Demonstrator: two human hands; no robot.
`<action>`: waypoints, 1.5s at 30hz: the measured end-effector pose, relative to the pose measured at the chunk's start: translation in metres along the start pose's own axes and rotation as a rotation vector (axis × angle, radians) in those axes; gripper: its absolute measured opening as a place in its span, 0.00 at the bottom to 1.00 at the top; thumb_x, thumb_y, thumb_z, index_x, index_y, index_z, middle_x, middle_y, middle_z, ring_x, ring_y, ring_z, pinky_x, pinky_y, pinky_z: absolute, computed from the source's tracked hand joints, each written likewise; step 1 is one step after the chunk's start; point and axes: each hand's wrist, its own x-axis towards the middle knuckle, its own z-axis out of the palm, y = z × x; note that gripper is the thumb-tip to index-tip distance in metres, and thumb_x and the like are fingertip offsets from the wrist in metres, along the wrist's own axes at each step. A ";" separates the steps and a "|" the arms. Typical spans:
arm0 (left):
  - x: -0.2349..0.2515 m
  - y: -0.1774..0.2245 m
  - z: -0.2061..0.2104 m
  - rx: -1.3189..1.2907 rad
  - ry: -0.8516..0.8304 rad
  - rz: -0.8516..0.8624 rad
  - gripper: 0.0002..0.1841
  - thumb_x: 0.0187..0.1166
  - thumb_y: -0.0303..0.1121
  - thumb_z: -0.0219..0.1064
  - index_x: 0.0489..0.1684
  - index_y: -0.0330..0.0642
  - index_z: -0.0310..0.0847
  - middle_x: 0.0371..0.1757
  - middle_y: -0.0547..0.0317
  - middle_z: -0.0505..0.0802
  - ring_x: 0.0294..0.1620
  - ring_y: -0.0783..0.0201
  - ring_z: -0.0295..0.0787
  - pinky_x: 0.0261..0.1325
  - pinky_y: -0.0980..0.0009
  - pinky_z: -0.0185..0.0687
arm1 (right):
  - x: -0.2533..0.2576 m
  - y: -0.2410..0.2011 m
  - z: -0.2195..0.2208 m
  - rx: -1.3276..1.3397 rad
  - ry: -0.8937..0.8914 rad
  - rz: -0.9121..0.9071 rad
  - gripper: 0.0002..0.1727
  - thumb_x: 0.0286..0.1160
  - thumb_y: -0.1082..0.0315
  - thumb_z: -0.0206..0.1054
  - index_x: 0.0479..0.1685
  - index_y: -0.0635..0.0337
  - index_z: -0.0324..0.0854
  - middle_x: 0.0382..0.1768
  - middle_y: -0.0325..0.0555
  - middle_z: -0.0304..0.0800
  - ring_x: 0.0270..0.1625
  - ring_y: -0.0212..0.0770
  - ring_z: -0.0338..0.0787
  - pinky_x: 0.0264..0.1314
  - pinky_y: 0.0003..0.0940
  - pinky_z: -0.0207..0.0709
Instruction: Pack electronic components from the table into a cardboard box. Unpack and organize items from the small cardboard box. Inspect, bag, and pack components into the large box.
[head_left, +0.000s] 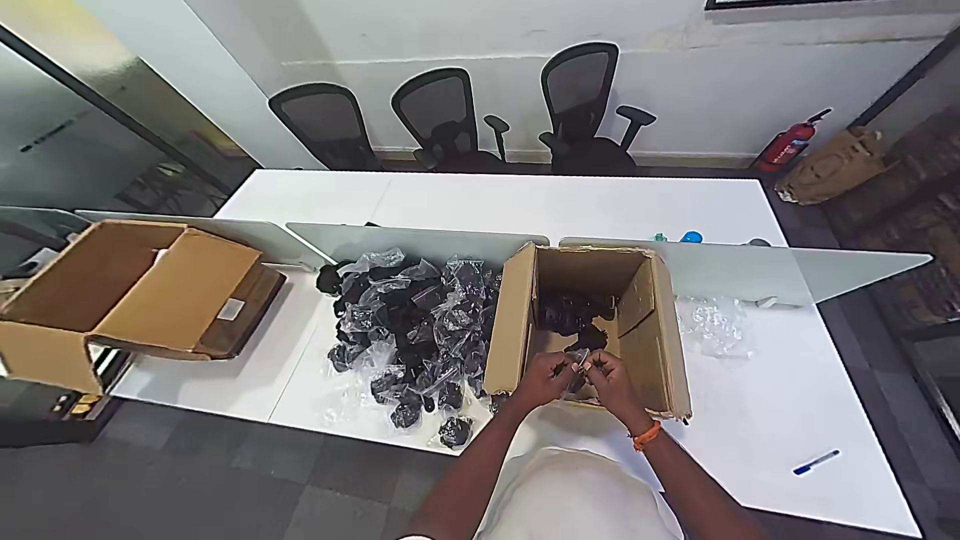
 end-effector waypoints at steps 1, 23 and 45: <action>-0.001 0.000 0.000 0.009 0.008 -0.004 0.14 0.85 0.36 0.63 0.34 0.34 0.87 0.22 0.59 0.85 0.21 0.71 0.77 0.30 0.72 0.77 | 0.000 0.000 0.000 -0.016 -0.023 0.007 0.06 0.77 0.72 0.62 0.32 0.59 0.80 0.23 0.37 0.80 0.23 0.31 0.78 0.27 0.27 0.75; -0.002 0.002 -0.013 -0.250 -0.265 -0.111 0.10 0.86 0.26 0.60 0.46 0.31 0.88 0.32 0.58 0.93 0.30 0.72 0.88 0.39 0.70 0.89 | 0.001 0.004 -0.006 -0.087 -0.398 0.165 0.16 0.84 0.54 0.64 0.37 0.59 0.82 0.27 0.40 0.85 0.29 0.34 0.86 0.35 0.32 0.83; -0.004 -0.002 -0.017 -0.160 0.130 -0.006 0.09 0.77 0.27 0.58 0.30 0.35 0.81 0.23 0.67 0.82 0.24 0.78 0.76 0.31 0.77 0.75 | -0.003 -0.002 -0.011 0.028 -0.069 -0.021 0.16 0.82 0.71 0.52 0.22 0.53 0.76 0.15 0.29 0.74 0.19 0.26 0.75 0.24 0.24 0.71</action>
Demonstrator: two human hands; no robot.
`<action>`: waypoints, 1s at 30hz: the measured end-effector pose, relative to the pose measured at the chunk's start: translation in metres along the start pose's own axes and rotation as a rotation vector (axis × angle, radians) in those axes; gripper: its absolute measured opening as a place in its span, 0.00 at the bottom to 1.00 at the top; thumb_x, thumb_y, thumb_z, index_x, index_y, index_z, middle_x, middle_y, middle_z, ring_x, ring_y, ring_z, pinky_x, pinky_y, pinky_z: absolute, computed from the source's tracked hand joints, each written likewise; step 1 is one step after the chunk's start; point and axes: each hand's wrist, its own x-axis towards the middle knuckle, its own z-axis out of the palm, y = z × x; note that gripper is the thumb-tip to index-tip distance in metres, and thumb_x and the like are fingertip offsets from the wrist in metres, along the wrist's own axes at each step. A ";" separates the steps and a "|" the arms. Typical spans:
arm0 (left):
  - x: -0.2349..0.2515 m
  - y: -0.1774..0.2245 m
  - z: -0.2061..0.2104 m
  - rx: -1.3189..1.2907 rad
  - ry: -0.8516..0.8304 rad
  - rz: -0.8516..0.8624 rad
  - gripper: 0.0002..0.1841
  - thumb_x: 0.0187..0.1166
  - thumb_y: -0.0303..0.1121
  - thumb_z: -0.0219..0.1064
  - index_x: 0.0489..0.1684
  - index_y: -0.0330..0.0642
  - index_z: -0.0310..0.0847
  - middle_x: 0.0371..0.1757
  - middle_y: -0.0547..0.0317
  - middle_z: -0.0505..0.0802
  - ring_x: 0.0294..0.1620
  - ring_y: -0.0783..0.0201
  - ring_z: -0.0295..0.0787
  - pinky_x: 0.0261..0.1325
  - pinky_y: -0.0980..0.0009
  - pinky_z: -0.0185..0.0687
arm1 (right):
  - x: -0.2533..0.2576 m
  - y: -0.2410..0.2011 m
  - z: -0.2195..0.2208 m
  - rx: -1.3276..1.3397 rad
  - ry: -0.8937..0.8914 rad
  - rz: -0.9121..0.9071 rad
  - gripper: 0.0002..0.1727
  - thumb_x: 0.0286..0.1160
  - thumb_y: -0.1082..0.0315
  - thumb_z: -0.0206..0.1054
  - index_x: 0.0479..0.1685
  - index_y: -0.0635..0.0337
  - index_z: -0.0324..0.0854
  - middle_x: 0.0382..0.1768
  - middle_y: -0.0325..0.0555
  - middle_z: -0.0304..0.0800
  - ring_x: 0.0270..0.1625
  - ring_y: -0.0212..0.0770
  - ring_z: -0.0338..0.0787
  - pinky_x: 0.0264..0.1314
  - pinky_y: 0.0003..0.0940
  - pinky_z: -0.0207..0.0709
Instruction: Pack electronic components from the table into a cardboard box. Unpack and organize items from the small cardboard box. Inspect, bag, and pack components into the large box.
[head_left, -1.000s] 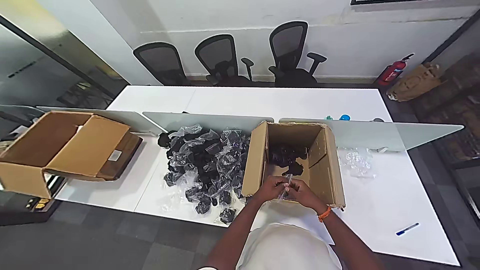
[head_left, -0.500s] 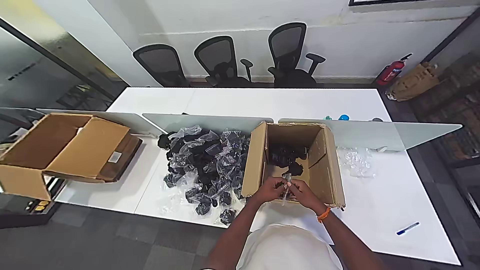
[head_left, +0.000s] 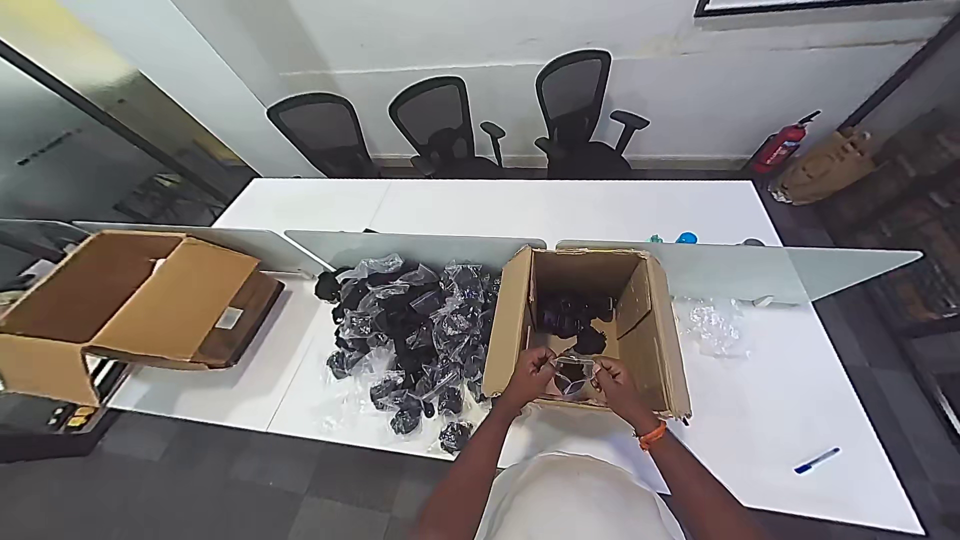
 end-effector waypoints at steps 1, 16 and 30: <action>-0.001 0.000 0.001 0.004 0.018 -0.001 0.08 0.76 0.27 0.59 0.29 0.36 0.81 0.21 0.69 0.80 0.22 0.80 0.73 0.29 0.79 0.72 | -0.001 0.001 -0.001 0.019 0.005 -0.017 0.16 0.81 0.71 0.52 0.21 0.53 0.75 0.15 0.30 0.73 0.19 0.26 0.74 0.24 0.24 0.71; -0.002 -0.001 -0.002 0.004 -0.050 0.006 0.07 0.75 0.27 0.63 0.30 0.34 0.83 0.21 0.64 0.82 0.21 0.77 0.75 0.27 0.77 0.72 | -0.003 -0.003 0.023 -0.719 -0.078 -0.127 0.13 0.79 0.57 0.66 0.52 0.44 0.94 0.77 0.45 0.79 0.83 0.46 0.73 0.83 0.46 0.70; 0.004 -0.004 -0.001 0.092 0.203 0.079 0.19 0.81 0.33 0.63 0.63 0.27 0.81 0.71 0.38 0.83 0.76 0.52 0.78 0.78 0.57 0.77 | 0.012 -0.036 0.006 -0.238 -0.142 0.248 0.55 0.47 0.63 0.88 0.83 0.61 0.62 0.65 0.47 0.86 0.62 0.35 0.91 0.64 0.33 0.89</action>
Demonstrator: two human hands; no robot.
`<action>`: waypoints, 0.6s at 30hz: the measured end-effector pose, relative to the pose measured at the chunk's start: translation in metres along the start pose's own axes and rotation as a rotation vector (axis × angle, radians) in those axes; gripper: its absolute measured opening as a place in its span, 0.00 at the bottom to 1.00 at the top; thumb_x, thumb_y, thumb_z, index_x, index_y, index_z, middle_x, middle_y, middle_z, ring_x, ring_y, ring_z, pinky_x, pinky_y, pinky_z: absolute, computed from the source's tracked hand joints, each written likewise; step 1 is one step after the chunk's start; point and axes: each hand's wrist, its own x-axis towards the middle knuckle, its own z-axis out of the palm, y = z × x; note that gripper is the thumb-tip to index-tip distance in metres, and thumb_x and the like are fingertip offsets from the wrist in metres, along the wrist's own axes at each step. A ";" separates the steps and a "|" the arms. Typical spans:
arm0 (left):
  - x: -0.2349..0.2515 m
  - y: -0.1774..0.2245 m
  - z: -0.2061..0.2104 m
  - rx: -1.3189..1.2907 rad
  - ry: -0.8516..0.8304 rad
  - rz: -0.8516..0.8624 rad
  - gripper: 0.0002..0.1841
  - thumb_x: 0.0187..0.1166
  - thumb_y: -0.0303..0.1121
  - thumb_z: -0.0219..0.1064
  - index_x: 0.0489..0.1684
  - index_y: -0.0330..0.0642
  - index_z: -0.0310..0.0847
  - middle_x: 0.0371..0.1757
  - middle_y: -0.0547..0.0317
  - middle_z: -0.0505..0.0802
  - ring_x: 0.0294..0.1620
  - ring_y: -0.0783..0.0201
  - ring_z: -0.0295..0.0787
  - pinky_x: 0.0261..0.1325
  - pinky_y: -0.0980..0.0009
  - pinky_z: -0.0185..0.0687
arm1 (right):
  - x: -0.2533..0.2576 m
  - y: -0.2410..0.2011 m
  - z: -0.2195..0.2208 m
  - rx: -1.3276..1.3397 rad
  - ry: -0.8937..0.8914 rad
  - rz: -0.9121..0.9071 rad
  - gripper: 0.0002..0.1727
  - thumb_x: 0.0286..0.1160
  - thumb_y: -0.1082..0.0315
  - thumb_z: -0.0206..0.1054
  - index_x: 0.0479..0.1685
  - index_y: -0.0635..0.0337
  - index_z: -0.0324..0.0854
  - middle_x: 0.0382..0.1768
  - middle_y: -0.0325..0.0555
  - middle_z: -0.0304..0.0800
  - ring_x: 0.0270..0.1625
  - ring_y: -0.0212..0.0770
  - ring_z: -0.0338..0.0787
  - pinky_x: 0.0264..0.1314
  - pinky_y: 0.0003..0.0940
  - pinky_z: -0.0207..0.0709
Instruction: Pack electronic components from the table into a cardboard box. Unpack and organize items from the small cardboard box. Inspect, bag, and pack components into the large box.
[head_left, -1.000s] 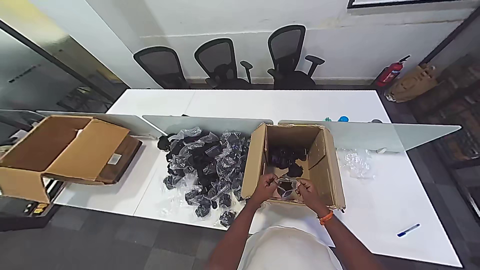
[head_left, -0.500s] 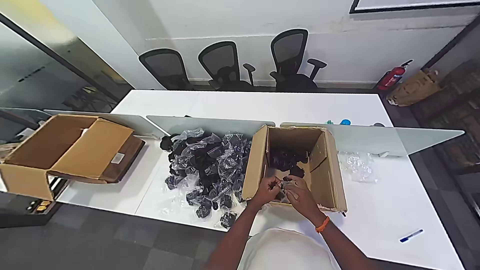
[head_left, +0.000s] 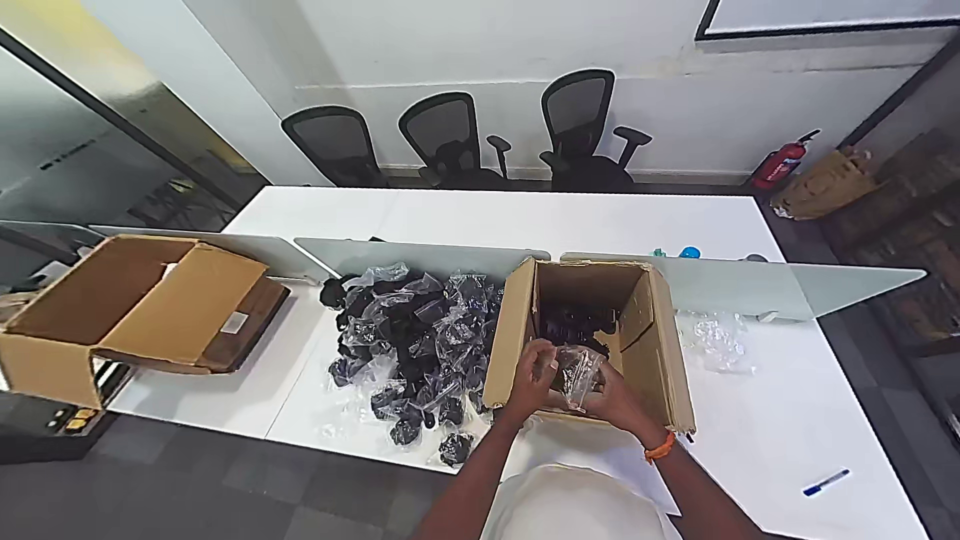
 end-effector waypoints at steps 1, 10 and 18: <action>0.001 0.001 0.000 -0.005 0.000 -0.068 0.23 0.84 0.35 0.60 0.71 0.27 0.75 0.77 0.38 0.79 0.81 0.52 0.74 0.82 0.57 0.74 | -0.004 0.000 -0.001 0.151 0.000 -0.035 0.58 0.46 0.68 0.89 0.86 0.62 0.59 0.68 0.48 0.85 0.64 0.37 0.91 0.65 0.35 0.90; -0.005 0.039 0.005 -0.228 -0.077 -0.488 0.15 0.85 0.27 0.61 0.65 0.30 0.82 0.48 0.51 0.95 0.44 0.66 0.92 0.53 0.67 0.89 | -0.025 0.008 0.004 0.328 0.068 -0.170 0.24 0.72 0.80 0.67 0.70 0.66 0.77 0.57 0.40 0.93 0.58 0.30 0.92 0.66 0.31 0.87; -0.017 0.018 0.005 0.069 0.054 -0.218 0.10 0.84 0.28 0.65 0.53 0.32 0.89 0.39 0.55 0.96 0.36 0.69 0.93 0.46 0.69 0.91 | -0.017 0.021 0.008 0.169 -0.043 -0.192 0.30 0.78 0.71 0.62 0.83 0.63 0.70 0.76 0.48 0.81 0.72 0.34 0.85 0.73 0.33 0.82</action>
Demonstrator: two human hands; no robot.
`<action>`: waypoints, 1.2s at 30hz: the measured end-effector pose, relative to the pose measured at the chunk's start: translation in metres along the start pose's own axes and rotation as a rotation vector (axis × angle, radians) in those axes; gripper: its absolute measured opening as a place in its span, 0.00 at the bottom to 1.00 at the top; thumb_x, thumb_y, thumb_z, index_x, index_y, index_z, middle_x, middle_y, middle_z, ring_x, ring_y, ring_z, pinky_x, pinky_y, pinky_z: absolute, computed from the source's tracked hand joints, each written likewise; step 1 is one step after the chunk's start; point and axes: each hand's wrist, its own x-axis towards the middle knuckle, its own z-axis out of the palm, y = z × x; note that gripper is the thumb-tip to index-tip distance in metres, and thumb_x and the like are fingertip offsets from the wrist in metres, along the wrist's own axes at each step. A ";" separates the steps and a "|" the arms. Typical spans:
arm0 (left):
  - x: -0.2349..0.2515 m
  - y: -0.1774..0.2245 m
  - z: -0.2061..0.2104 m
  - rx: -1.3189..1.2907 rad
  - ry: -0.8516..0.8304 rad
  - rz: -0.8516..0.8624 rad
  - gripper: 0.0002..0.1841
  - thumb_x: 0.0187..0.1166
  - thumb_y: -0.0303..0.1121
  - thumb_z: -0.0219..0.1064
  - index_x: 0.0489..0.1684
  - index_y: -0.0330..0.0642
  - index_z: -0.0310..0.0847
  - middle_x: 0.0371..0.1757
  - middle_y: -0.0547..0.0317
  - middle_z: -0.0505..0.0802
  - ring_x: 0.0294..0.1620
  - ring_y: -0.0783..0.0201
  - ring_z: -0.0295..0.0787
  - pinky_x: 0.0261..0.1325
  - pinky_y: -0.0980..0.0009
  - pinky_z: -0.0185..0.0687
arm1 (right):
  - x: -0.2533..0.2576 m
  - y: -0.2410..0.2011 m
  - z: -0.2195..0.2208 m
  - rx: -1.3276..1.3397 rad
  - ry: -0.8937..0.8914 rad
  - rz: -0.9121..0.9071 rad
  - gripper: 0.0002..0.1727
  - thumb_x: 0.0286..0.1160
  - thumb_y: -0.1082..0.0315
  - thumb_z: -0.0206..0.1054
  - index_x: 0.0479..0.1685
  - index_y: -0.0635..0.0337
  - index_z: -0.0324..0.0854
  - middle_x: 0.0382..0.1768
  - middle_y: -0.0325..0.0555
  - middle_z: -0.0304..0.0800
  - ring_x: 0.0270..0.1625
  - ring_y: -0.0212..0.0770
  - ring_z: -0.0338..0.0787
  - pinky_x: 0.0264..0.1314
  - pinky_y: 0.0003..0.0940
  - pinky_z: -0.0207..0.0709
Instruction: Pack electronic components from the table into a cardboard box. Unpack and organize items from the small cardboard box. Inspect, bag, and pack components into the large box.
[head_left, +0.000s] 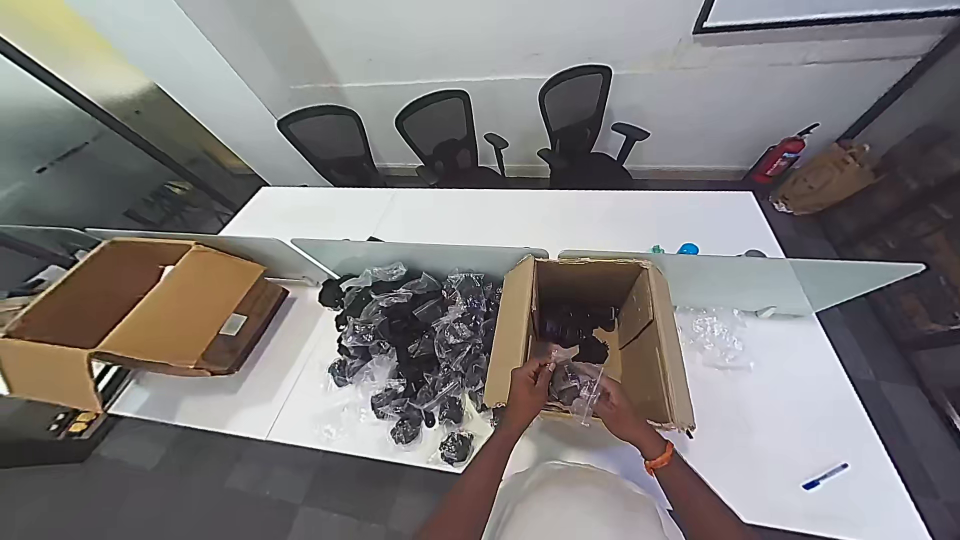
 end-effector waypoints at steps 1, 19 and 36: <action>0.000 -0.003 0.000 0.045 0.015 0.031 0.09 0.83 0.29 0.66 0.51 0.33 0.89 0.39 0.55 0.96 0.36 0.70 0.93 0.46 0.70 0.91 | 0.001 0.001 0.000 0.000 -0.018 0.006 0.31 0.78 0.70 0.64 0.84 0.64 0.68 0.76 0.48 0.81 0.71 0.34 0.86 0.72 0.32 0.83; -0.007 -0.003 0.003 0.167 -0.027 0.093 0.13 0.88 0.30 0.52 0.54 0.27 0.76 0.35 0.51 0.89 0.36 0.65 0.88 0.46 0.66 0.88 | 0.012 0.010 0.006 -0.102 -0.002 0.138 0.29 0.63 0.64 0.81 0.68 0.58 0.82 0.56 0.37 0.94 0.58 0.29 0.92 0.67 0.31 0.87; 0.005 0.002 -0.009 -0.441 0.194 -0.116 0.12 0.90 0.24 0.52 0.66 0.29 0.63 0.42 0.47 0.92 0.42 0.59 0.93 0.48 0.61 0.92 | -0.002 0.008 -0.007 0.214 0.254 0.020 0.26 0.71 0.74 0.73 0.71 0.65 0.77 0.59 0.46 0.92 0.60 0.39 0.92 0.65 0.37 0.87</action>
